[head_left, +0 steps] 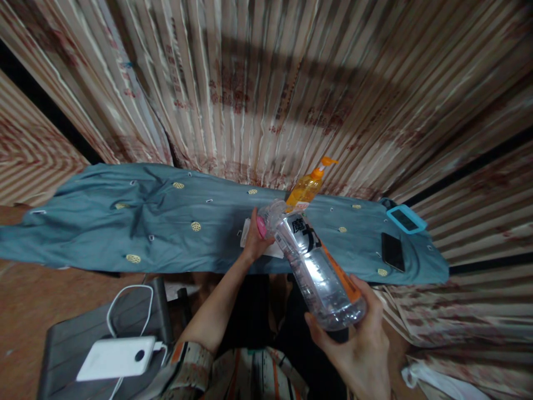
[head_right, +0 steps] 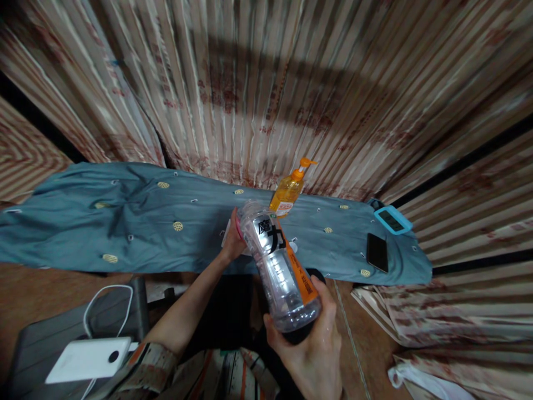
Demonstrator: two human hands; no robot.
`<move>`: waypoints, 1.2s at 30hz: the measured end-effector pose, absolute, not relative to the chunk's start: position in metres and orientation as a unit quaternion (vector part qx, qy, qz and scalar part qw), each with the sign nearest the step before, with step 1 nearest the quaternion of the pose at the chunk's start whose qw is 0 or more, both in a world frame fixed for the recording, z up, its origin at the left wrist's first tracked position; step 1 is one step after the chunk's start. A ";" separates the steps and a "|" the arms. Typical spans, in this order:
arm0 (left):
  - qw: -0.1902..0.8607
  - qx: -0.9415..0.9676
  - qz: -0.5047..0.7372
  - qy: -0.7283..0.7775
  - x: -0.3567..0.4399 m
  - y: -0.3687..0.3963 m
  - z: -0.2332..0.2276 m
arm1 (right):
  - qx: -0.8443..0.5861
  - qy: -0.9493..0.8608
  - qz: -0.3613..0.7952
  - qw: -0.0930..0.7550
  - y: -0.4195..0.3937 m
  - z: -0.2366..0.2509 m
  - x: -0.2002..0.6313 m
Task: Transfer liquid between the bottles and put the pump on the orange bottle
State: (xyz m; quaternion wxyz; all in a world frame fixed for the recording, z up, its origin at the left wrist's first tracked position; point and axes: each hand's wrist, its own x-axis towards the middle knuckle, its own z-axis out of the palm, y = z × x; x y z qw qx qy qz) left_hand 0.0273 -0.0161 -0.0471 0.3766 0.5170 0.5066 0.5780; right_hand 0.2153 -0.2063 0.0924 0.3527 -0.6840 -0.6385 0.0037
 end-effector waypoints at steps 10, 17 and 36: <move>0.378 0.515 0.583 0.502 0.028 -0.015 -0.048 | -0.680 -0.645 -0.003 0.347 -0.205 0.096 0.214; 0.375 0.527 0.570 0.506 0.027 -0.015 -0.050 | -0.691 -0.636 0.005 0.343 -0.204 0.095 0.214; 0.387 0.519 0.570 0.506 0.027 -0.017 -0.046 | -0.698 -0.636 0.000 0.327 -0.206 0.100 0.213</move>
